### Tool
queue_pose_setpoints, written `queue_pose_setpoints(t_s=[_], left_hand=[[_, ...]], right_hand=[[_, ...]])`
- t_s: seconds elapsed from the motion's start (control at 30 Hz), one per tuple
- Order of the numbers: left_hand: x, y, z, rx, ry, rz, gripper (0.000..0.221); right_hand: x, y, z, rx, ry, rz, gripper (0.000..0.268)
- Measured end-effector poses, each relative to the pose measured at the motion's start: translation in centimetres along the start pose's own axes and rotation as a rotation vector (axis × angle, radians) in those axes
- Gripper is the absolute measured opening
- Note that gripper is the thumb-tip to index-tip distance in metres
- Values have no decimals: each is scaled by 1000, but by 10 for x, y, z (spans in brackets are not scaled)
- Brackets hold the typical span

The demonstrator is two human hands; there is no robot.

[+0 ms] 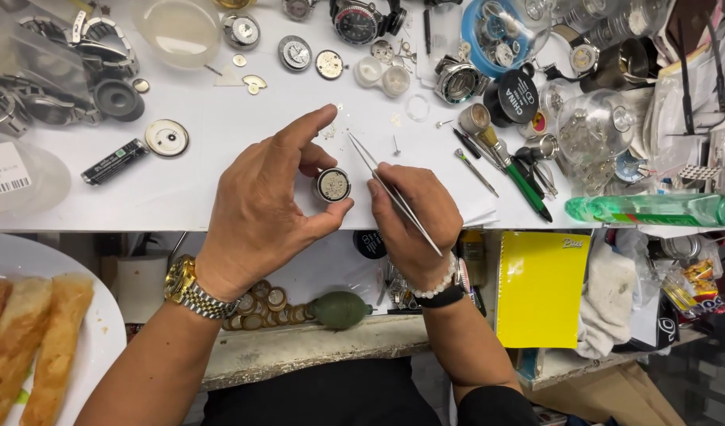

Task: Repairing a watch movement by using tweezers and a probe to precisely position tiny internal components on a cluttered workbench.

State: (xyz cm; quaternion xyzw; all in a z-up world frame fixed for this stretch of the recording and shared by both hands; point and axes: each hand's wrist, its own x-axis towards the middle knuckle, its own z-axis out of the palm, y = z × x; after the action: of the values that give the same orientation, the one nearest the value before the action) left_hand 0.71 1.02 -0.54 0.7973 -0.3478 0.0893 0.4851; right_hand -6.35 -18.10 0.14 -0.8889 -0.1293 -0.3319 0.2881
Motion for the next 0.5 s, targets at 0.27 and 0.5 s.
queue_pose_setpoints(t_s=[0.27, 0.5], left_hand=[[-2, 0, 0, -46, 18, -2, 96], [-4, 0, 1, -45, 17, -17, 101]], right_hand=[[1, 0, 4, -21, 26, 20, 12], [0, 1, 4, -17, 19, 46, 14]])
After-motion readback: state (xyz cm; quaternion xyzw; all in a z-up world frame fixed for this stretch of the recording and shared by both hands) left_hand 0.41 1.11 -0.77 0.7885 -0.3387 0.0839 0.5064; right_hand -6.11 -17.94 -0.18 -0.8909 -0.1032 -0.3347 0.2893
